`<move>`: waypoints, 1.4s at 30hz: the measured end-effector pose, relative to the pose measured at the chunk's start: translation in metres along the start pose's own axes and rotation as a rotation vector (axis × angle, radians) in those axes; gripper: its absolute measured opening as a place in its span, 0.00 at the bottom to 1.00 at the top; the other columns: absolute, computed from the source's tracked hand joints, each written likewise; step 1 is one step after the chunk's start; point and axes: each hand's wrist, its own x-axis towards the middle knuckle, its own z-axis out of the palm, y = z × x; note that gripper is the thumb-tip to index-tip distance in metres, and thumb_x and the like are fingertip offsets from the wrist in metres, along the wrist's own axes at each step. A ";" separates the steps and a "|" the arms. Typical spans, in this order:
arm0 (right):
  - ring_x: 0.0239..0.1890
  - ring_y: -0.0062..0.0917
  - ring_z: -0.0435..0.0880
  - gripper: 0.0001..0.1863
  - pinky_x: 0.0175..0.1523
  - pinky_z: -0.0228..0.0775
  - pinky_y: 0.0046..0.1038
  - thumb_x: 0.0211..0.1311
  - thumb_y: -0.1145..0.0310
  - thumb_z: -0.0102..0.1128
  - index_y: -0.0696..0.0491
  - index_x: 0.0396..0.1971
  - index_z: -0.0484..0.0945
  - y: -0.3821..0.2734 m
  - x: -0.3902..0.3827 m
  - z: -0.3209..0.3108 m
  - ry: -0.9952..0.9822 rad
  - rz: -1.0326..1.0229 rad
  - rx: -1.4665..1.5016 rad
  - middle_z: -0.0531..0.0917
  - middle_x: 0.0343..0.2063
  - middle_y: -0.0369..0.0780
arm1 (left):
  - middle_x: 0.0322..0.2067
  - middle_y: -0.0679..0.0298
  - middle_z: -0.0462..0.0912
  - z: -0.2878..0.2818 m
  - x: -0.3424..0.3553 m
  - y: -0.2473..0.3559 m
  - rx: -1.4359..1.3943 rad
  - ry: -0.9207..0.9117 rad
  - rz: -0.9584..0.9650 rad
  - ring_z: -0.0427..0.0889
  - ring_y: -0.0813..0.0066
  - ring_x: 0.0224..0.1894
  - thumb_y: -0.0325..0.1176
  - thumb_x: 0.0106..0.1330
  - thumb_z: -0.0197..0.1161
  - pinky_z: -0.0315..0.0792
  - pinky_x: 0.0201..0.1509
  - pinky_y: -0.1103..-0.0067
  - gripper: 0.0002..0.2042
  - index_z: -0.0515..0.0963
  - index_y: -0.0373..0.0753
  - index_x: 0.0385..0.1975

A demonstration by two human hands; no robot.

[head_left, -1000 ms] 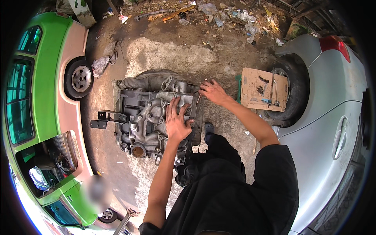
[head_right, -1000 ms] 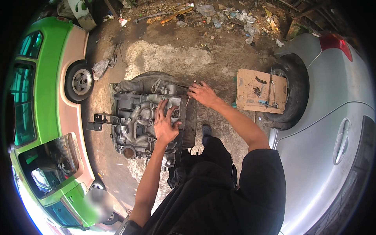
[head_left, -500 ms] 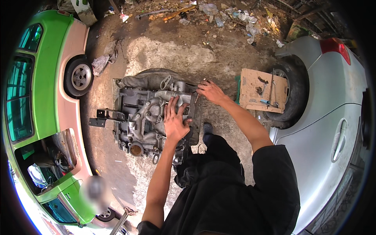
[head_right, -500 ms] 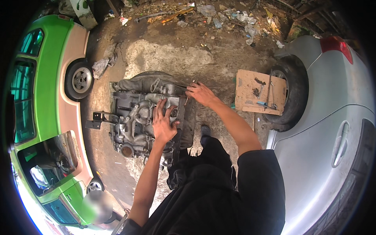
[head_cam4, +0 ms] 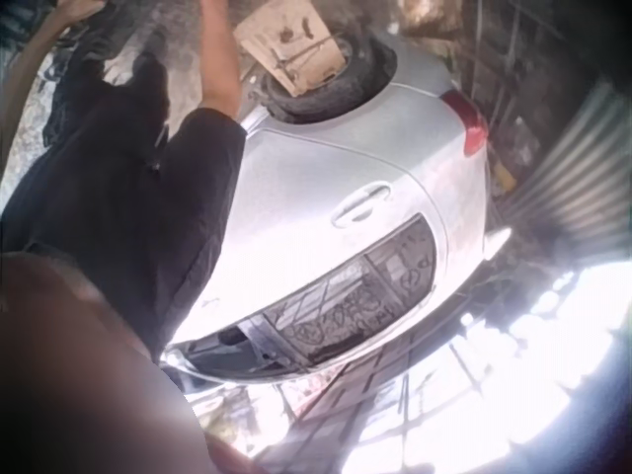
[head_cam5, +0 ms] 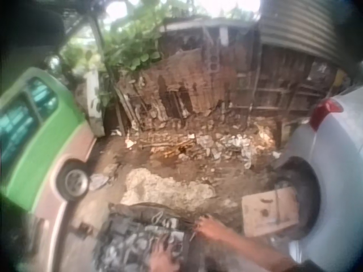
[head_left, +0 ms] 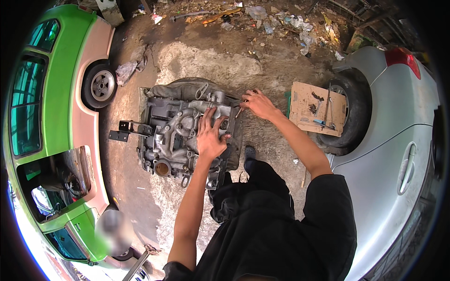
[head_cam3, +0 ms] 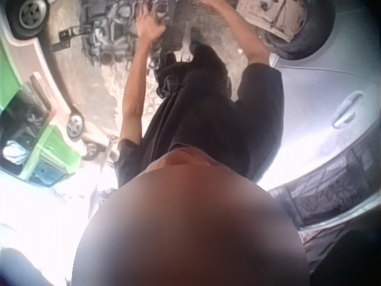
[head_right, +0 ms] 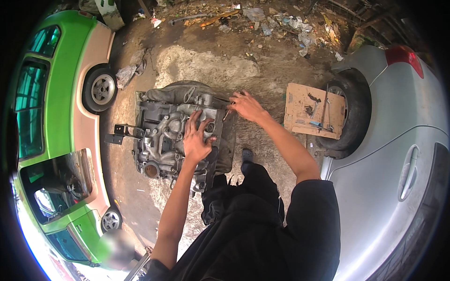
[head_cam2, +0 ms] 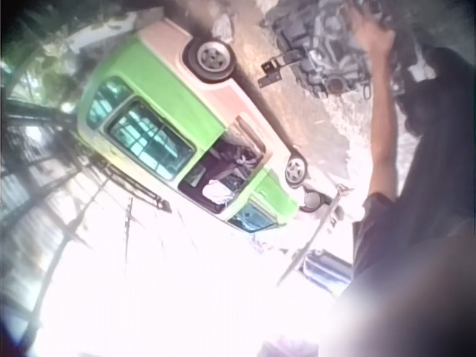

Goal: The person uses a wrench to tighten bolts on a car engine block resting on the ground. They repeatedly rotate the wrench on several bolts while stabilizing the engine with the other hand.

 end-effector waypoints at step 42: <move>0.37 0.26 0.81 0.15 0.40 0.71 0.35 0.67 0.58 0.64 0.54 0.40 0.87 -0.023 -0.008 0.127 0.287 0.459 1.253 0.84 0.34 0.40 | 0.69 0.62 0.59 -0.002 0.002 0.003 -0.075 0.010 -0.039 0.53 0.56 0.74 0.34 0.48 0.72 0.57 0.74 0.61 0.34 0.72 0.55 0.61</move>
